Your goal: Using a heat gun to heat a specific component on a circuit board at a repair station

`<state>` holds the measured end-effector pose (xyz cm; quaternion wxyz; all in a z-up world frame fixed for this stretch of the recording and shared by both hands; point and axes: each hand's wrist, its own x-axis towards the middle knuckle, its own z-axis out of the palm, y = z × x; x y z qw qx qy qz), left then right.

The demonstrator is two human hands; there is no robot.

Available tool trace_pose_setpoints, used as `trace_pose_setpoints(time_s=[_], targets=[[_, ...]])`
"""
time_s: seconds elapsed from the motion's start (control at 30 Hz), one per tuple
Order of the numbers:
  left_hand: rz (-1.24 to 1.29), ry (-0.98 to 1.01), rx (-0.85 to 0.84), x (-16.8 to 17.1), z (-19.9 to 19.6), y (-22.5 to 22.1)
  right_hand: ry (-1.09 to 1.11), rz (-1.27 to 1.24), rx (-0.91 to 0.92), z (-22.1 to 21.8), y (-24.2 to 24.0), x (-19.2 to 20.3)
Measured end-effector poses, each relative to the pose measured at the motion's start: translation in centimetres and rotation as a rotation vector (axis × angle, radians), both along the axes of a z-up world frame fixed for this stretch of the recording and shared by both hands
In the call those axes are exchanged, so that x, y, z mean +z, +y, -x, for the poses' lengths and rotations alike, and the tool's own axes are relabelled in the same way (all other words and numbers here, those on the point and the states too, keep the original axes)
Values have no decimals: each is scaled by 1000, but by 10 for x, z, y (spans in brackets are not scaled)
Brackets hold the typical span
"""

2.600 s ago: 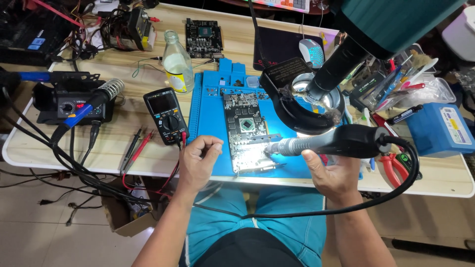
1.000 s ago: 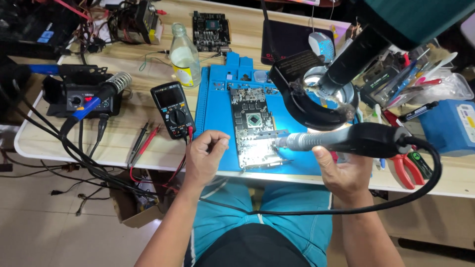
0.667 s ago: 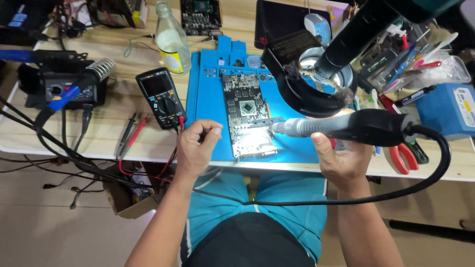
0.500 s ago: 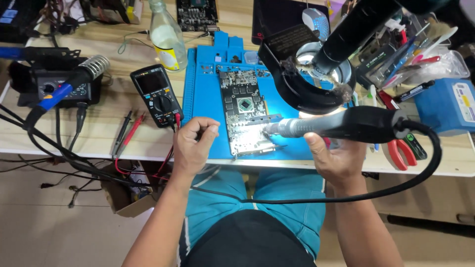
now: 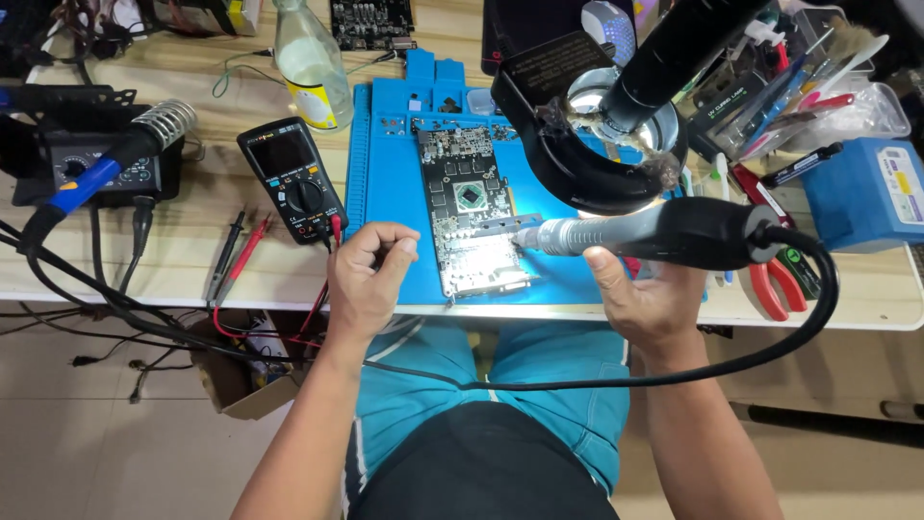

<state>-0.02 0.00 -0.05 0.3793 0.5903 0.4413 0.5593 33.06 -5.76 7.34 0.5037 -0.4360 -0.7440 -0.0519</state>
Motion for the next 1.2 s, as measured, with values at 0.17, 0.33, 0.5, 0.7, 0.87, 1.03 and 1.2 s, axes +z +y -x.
trace_pose_setpoints(time_s=[0.17, 0.33, 0.5, 0.7, 0.87, 1.03, 1.2], targets=[[0, -11, -1, 1, 0, 0, 50, 25, 53, -5, 3, -14], [0, -9, -7, 0, 0, 1, 1, 13, 42, 0, 2, 8], [0, -9, -11, -1, 1, 1, 68, 37, 73, -1, 4, -5], [-10, -11, -15, 1, 1, 0, -26, -10, 22, 5, 3, 7], [-14, -9, -13, -2, 2, 1, -12, -12, 40, -4, 6, 2], [-14, -1, -7, -1, 1, 1, 4, 10, 38, 0, 3, -7], [-21, 11, -2, -1, 0, 1, 28, 11, 43, -3, 1, -10]])
